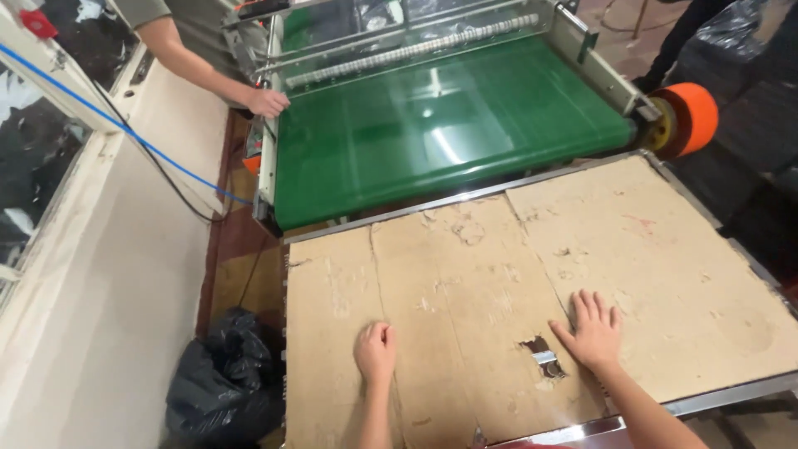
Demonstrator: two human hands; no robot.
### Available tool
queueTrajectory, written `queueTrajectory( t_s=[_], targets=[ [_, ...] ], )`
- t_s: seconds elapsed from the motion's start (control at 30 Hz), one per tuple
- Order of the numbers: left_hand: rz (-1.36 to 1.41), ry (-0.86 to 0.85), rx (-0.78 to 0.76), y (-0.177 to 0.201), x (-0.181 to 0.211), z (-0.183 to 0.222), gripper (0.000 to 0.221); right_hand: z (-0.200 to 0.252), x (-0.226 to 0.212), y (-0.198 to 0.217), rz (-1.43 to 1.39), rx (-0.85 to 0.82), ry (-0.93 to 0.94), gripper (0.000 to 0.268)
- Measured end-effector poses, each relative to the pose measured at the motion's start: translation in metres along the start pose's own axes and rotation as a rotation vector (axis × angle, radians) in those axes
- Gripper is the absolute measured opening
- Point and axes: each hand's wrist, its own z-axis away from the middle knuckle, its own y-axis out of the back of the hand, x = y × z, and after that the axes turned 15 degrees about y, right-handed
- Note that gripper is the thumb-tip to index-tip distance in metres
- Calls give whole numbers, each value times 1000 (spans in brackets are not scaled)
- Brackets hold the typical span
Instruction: The person retrieves black plastic-wrapped sheets from a conveyor belt, folds them in half on a wooden table, and places the folded stacks into an orange basket. The process is repeated continuously throughout the clip.
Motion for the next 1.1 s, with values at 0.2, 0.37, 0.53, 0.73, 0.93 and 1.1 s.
queueTrajectory(
  t_s=[0.2, 0.37, 0.53, 0.73, 0.93, 1.1],
  targets=[
    [30, -16, -67, 4, -3, 1, 12, 3, 0, -5, 16, 60, 17, 90],
    [-37, 428, -271, -13, 4, -18, 19, -8, -11, 14, -13, -42, -17, 99],
    [524, 533, -420, -98, 1, -88, 19, -71, 0, -9, -360, 50, -80, 70],
    [818, 691, -499, -173, 32, -166, 32, -167, -19, 6, -1263, 243, -301, 57],
    [1101, 892, -557, -188, 57, -194, 34, -263, 38, -97, -1714, 348, -466, 45],
    [1288, 907, -596, -187, 73, -215, 43, -296, 32, -88, -1866, 493, -456, 43]
  ],
)
